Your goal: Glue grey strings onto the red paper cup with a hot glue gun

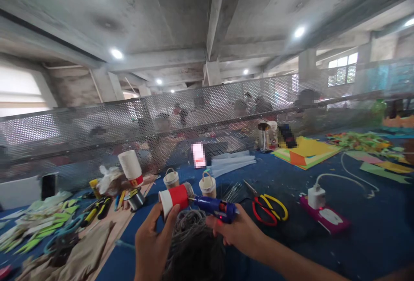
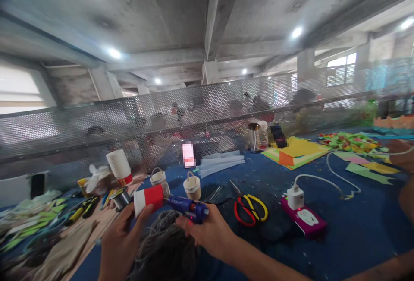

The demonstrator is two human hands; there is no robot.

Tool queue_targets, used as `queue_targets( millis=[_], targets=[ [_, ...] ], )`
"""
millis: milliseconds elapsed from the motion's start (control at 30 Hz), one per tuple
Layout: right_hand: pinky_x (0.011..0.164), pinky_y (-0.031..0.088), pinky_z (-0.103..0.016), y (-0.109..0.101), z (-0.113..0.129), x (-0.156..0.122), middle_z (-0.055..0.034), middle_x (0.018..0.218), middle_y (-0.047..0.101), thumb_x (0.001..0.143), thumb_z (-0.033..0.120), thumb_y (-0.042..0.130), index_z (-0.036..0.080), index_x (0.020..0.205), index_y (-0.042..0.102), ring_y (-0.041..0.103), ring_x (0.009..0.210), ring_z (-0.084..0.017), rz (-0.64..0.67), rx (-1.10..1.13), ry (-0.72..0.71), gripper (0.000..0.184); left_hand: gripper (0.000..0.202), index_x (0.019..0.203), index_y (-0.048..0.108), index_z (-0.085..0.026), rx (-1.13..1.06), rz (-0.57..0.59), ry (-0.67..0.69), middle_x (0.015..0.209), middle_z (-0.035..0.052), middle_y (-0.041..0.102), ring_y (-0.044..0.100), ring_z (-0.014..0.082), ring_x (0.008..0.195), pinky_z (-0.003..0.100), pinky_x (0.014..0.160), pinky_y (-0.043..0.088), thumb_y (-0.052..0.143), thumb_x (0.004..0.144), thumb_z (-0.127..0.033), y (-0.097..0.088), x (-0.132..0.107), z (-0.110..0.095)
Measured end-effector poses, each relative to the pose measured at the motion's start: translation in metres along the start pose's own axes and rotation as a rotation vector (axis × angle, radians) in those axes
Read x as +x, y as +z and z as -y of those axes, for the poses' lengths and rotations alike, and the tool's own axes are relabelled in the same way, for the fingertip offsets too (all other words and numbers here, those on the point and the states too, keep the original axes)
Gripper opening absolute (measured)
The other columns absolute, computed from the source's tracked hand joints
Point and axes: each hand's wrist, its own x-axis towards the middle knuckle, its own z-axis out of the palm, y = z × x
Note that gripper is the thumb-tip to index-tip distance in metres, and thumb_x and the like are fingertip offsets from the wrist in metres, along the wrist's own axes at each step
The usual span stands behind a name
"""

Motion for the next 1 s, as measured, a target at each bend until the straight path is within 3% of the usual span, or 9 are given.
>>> queue_targets(
  millis=[233, 433, 800, 1000],
  targets=[
    [0.042, 0.039, -0.018, 0.0006, -0.0010, 0.0010, 0.0033, 0.058, 0.057, 0.077, 0.054, 0.069, 0.014, 0.080, 0.066, 0.044, 0.043, -0.006, -0.001, 0.011, 0.051, 0.040, 0.034, 0.102, 0.070, -0.019, 0.041, -0.010, 0.099, 0.089, -0.0003, 0.075, 0.066, 0.0183, 0.076, 0.021, 0.067, 0.048, 0.061, 0.085, -0.047, 0.0019, -0.0006, 0.0046],
    [0.040, 0.039, -0.018, 0.0007, -0.0029, 0.0026, 0.0045, 0.052, 0.052, 0.080, 0.051, 0.066, 0.014, 0.073, 0.062, 0.044, 0.040, -0.006, -0.011, -0.034, 0.046, 0.038, 0.033, 0.101, 0.069, -0.018, 0.059, -0.019, 0.140, 0.087, 0.0006, 0.074, 0.065, 0.0176, 0.073, 0.021, 0.064, 0.048, 0.061, 0.085, -0.046, 0.0025, -0.0016, 0.0066],
    [0.038, 0.038, -0.018, 0.0002, 0.0021, 0.0047, 0.0059, 0.048, 0.049, 0.080, 0.049, 0.067, 0.015, 0.071, 0.060, 0.043, 0.038, -0.006, -0.026, -0.023, 0.068, 0.035, 0.026, 0.101, 0.066, -0.019, 0.042, 0.008, 0.212, 0.083, 0.0010, 0.067, 0.061, 0.0178, 0.075, 0.023, 0.067, 0.046, 0.060, 0.088, -0.040, 0.0034, -0.0039, 0.0086],
    [0.037, 0.037, -0.017, -0.0002, -0.0006, 0.0052, 0.0061, 0.047, 0.048, 0.081, 0.050, 0.066, 0.015, 0.072, 0.061, 0.040, 0.037, -0.006, -0.013, 0.021, 0.042, 0.036, 0.017, 0.080, 0.061, -0.020, 0.014, 0.043, 0.245, 0.071, -0.0007, 0.057, 0.059, 0.0188, 0.079, 0.023, 0.072, 0.045, 0.060, 0.088, -0.034, 0.0043, -0.0051, 0.0064]
  ],
)
